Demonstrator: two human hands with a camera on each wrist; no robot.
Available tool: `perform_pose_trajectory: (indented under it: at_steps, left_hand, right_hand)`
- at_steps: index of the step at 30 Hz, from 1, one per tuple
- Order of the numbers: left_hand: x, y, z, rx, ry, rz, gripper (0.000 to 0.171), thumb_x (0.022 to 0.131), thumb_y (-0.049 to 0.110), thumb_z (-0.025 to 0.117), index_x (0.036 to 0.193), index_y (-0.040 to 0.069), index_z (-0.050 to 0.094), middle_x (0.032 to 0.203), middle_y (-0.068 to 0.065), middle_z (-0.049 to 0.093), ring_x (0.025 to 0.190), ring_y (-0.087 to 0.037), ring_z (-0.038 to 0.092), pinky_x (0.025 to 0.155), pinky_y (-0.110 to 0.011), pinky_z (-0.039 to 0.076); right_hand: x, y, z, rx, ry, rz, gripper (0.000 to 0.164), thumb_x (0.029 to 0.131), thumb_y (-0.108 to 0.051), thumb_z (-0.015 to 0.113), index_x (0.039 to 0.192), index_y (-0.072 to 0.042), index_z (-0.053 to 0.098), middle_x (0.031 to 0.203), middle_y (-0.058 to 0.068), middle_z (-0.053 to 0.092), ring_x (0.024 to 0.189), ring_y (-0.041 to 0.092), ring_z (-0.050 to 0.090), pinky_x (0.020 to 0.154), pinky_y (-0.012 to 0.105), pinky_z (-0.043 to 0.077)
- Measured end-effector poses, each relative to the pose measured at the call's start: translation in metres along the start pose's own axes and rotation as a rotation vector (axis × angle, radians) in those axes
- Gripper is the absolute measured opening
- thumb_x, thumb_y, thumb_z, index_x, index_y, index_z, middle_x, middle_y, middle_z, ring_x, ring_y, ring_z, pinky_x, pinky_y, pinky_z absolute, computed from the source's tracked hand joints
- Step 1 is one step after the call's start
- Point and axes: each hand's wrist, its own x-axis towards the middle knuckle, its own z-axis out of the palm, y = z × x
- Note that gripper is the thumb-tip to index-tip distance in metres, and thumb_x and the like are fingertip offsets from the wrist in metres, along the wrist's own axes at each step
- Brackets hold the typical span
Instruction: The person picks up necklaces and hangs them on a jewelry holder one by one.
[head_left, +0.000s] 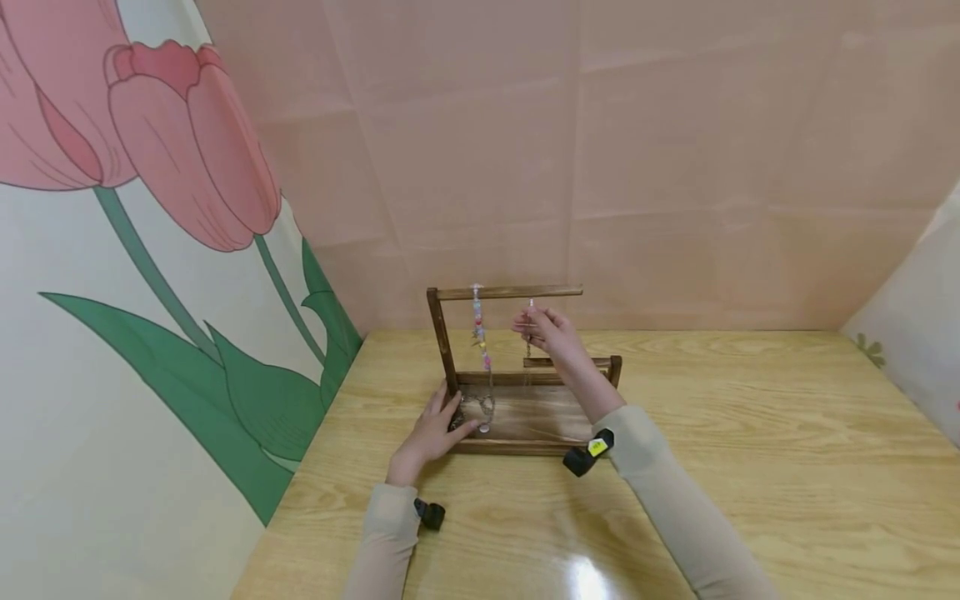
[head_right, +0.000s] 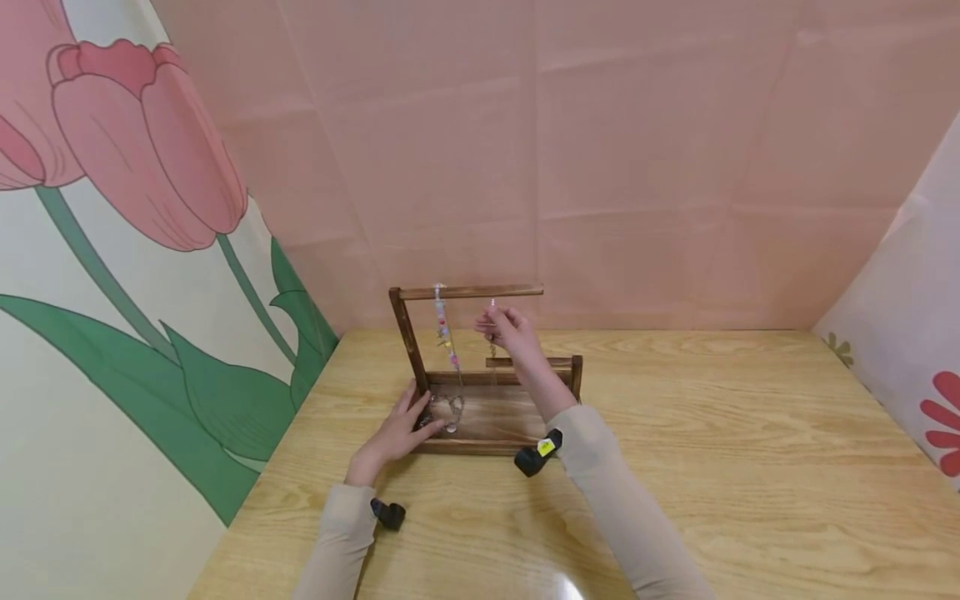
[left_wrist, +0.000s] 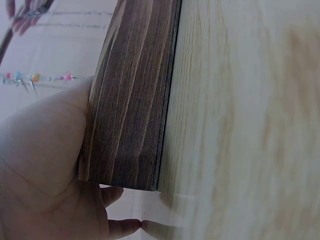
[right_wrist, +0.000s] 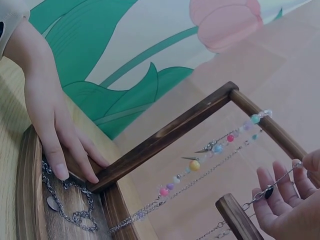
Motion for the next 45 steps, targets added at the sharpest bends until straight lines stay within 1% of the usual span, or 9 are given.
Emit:
perform_pose_trajectory:
  at_steps: [6, 11, 16, 19, 25, 30, 33, 38, 45]
  left_hand:
    - [0.001, -0.001, 0.000, -0.008, -0.001, 0.009, 0.071, 0.093, 0.048, 0.048, 0.147, 0.007, 0.026, 0.156, -0.013, -0.001, 0.140, -0.041, 0.007, 0.107, -0.061, 0.018]
    - [0.001, 0.001, -0.001, -0.010, -0.003, 0.003, 0.072, 0.093, 0.049, 0.047, 0.147, 0.008, 0.025, 0.156, -0.011, -0.002, 0.141, -0.040, 0.006, 0.107, -0.061, 0.017]
    - [0.000, 0.002, -0.001, 0.003, -0.010, 0.004, 0.072, 0.093, 0.049, 0.047, 0.147, 0.008, 0.024, 0.156, -0.011, -0.003, 0.141, -0.040, 0.006, 0.108, -0.060, 0.017]
    - [0.000, 0.001, -0.001, 0.006, -0.007, 0.003, 0.071, 0.093, 0.048, 0.048, 0.147, 0.008, 0.024, 0.156, -0.013, -0.002, 0.140, -0.040, 0.006, 0.108, -0.060, 0.017]
    - [-0.001, -0.001, -0.001, 0.003, -0.001, -0.004, 0.073, 0.092, 0.051, 0.047, 0.148, 0.009, 0.024, 0.156, -0.012, -0.002, 0.141, -0.040, 0.006, 0.108, -0.060, 0.017]
    - [-0.001, -0.003, -0.001, -0.003, 0.001, -0.002, 0.074, 0.092, 0.052, 0.047, 0.147, 0.009, 0.025, 0.156, -0.011, -0.002, 0.140, -0.040, 0.006, 0.107, -0.061, 0.017]
    - [0.000, -0.004, -0.001, -0.006, 0.000, 0.002, 0.073, 0.092, 0.050, 0.047, 0.147, 0.008, 0.025, 0.156, -0.013, -0.001, 0.140, -0.040, 0.007, 0.107, -0.061, 0.018]
    - [0.001, -0.005, 0.000, -0.012, -0.003, 0.008, 0.072, 0.093, 0.049, 0.048, 0.147, 0.007, 0.026, 0.156, -0.014, -0.001, 0.140, -0.040, 0.008, 0.106, -0.061, 0.018]
    - [0.000, -0.001, 0.000, -0.001, -0.002, 0.002, 0.074, 0.092, 0.053, 0.046, 0.147, 0.009, 0.024, 0.156, -0.010, -0.003, 0.141, -0.039, 0.006, 0.108, -0.059, 0.018]
  right_hand:
    - [-0.003, -0.003, -0.005, -0.015, -0.005, -0.002, 0.041, 0.099, -0.030, 0.043, 0.125, 0.002, 0.046, 0.118, 0.016, 0.056, 0.118, 0.033, 0.052, 0.098, 0.038, 0.042]
    - [-0.003, -0.002, -0.012, 0.009, 0.021, 0.002, 0.034, 0.099, -0.030, 0.043, 0.118, -0.003, 0.050, 0.115, 0.014, 0.058, 0.117, 0.033, 0.052, 0.098, 0.038, 0.042]
    - [-0.005, -0.002, -0.017, 0.054, 0.039, 0.004, 0.024, 0.099, -0.030, 0.045, 0.108, -0.009, 0.052, 0.096, -0.002, 0.063, 0.115, 0.033, 0.053, 0.102, 0.043, 0.038]
    - [-0.006, -0.003, -0.020, 0.055, 0.027, -0.004, 0.021, 0.099, -0.027, 0.043, 0.107, -0.010, 0.052, 0.092, -0.006, 0.063, 0.115, 0.032, 0.053, 0.102, 0.044, 0.038]
    - [-0.009, -0.006, -0.024, 0.054, 0.029, -0.010, 0.018, 0.100, -0.025, 0.041, 0.106, -0.011, 0.052, 0.096, -0.002, 0.063, 0.105, 0.021, 0.059, 0.099, 0.039, 0.041]
    - [-0.010, -0.005, -0.027, 0.081, 0.047, -0.011, 0.018, 0.100, -0.026, 0.042, 0.105, -0.012, 0.052, 0.095, -0.002, 0.064, 0.101, 0.018, 0.060, 0.103, 0.044, 0.038]
    - [-0.012, -0.004, -0.030, 0.095, 0.063, -0.009, 0.017, 0.100, -0.025, 0.042, 0.105, -0.012, 0.051, 0.095, -0.001, 0.064, 0.099, 0.017, 0.060, 0.099, 0.038, 0.042]
    - [-0.014, -0.003, -0.037, 0.158, 0.090, -0.015, 0.014, 0.100, -0.021, 0.041, 0.106, -0.013, 0.051, 0.092, -0.002, 0.064, 0.095, 0.015, 0.062, 0.086, 0.024, 0.048]
    - [-0.016, -0.009, -0.046, 0.235, 0.129, -0.045, 0.012, 0.100, -0.018, 0.042, 0.101, -0.014, 0.054, 0.084, -0.005, 0.066, 0.087, 0.011, 0.064, 0.085, 0.024, 0.049]
